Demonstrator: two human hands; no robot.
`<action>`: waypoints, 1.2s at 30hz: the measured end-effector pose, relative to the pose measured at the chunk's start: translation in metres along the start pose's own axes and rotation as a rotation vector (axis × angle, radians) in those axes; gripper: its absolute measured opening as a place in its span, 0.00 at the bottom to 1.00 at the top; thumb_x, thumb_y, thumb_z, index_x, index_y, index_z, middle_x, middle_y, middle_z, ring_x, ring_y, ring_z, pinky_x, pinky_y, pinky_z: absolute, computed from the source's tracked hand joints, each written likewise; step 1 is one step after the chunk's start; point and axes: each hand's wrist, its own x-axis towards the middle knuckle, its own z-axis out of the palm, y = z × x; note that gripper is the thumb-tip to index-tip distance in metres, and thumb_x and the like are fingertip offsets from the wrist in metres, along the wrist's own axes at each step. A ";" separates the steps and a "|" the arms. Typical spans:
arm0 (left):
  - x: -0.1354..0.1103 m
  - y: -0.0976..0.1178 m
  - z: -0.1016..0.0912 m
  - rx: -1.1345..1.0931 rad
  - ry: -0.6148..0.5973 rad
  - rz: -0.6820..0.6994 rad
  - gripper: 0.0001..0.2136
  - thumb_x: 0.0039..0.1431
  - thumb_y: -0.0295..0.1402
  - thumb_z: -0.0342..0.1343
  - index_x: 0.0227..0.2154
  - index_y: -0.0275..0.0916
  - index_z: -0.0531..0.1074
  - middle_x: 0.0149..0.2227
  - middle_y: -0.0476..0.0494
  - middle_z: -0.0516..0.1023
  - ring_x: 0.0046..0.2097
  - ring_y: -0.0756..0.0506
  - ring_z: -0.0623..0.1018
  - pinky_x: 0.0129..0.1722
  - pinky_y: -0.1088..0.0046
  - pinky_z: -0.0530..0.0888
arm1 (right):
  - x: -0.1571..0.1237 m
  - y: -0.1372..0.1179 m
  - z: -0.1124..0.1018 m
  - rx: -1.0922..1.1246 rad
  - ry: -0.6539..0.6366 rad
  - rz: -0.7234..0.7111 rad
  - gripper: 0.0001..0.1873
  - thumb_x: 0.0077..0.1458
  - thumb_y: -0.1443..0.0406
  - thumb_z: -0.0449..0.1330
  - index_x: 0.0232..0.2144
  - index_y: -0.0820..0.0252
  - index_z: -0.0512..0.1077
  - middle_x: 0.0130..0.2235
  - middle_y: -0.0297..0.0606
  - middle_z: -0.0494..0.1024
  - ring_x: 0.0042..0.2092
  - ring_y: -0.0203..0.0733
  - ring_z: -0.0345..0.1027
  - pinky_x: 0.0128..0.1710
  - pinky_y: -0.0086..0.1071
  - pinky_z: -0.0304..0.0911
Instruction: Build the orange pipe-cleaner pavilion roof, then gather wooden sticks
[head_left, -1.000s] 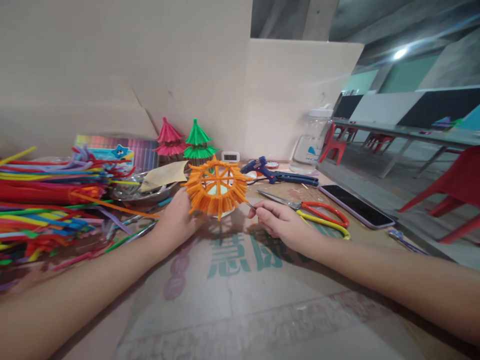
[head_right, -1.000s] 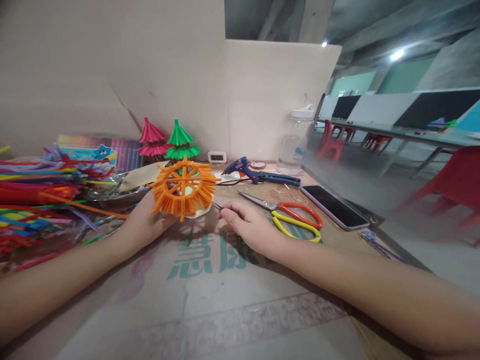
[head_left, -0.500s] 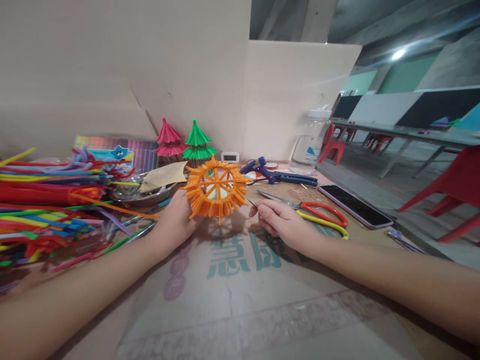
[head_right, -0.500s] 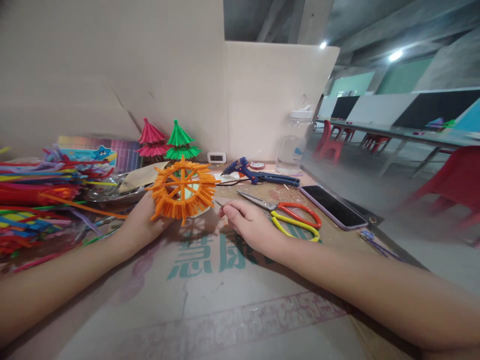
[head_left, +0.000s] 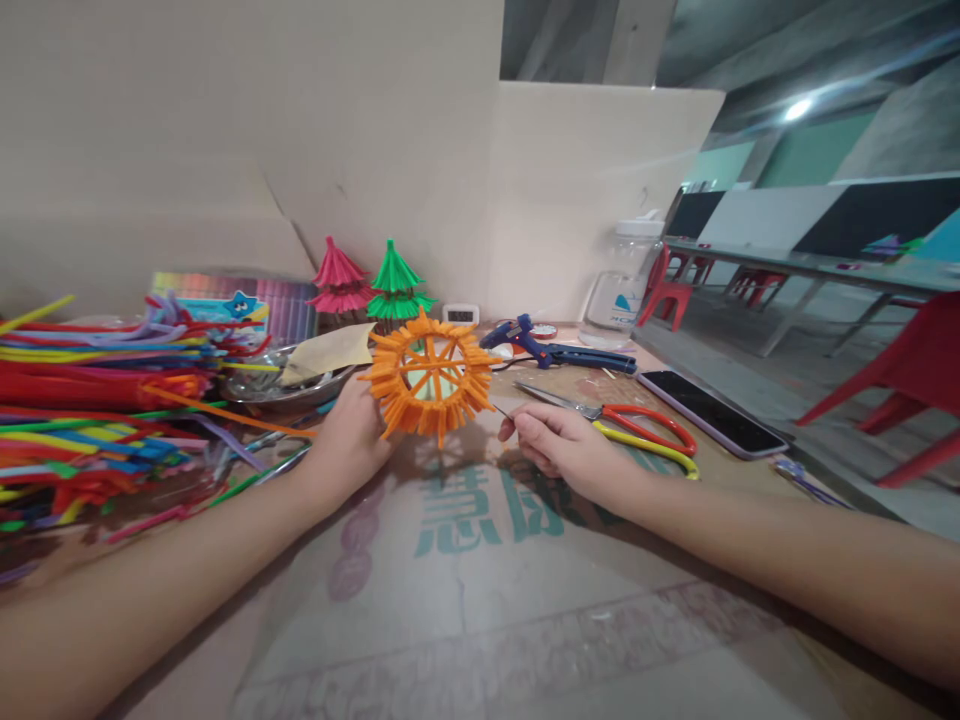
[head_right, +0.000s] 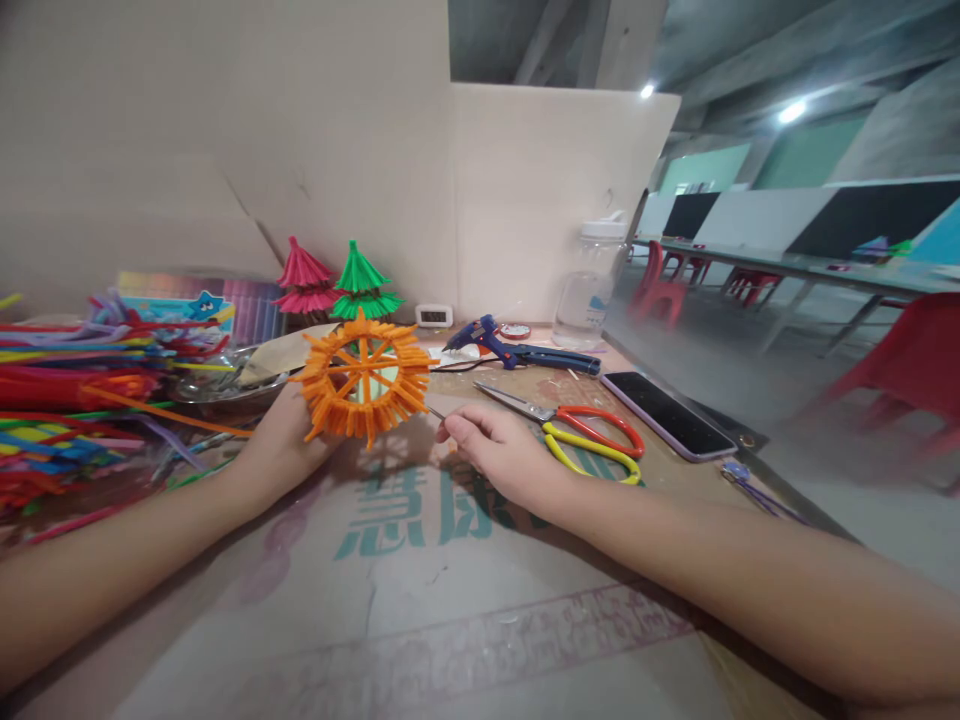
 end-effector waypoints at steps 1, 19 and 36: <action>0.000 0.000 0.000 0.004 0.002 -0.004 0.09 0.63 0.34 0.54 0.40 0.41 0.79 0.51 0.35 0.82 0.57 0.31 0.77 0.60 0.44 0.74 | 0.000 0.000 0.000 0.002 -0.004 0.002 0.30 0.64 0.40 0.56 0.38 0.61 0.74 0.21 0.24 0.57 0.23 0.33 0.48 0.23 0.30 0.43; 0.001 0.000 0.000 -0.002 0.005 -0.009 0.08 0.62 0.33 0.54 0.40 0.43 0.77 0.51 0.36 0.81 0.58 0.30 0.76 0.61 0.42 0.73 | 0.002 -0.002 0.001 0.000 0.009 0.033 0.26 0.62 0.42 0.58 0.35 0.60 0.74 0.20 0.23 0.56 0.22 0.32 0.48 0.22 0.29 0.42; 0.001 -0.001 0.000 0.004 -0.013 -0.006 0.08 0.62 0.32 0.53 0.40 0.42 0.77 0.51 0.34 0.81 0.57 0.30 0.77 0.60 0.42 0.73 | 0.002 0.000 0.001 0.009 0.024 0.044 0.27 0.62 0.42 0.57 0.37 0.60 0.75 0.20 0.24 0.57 0.22 0.33 0.47 0.22 0.30 0.42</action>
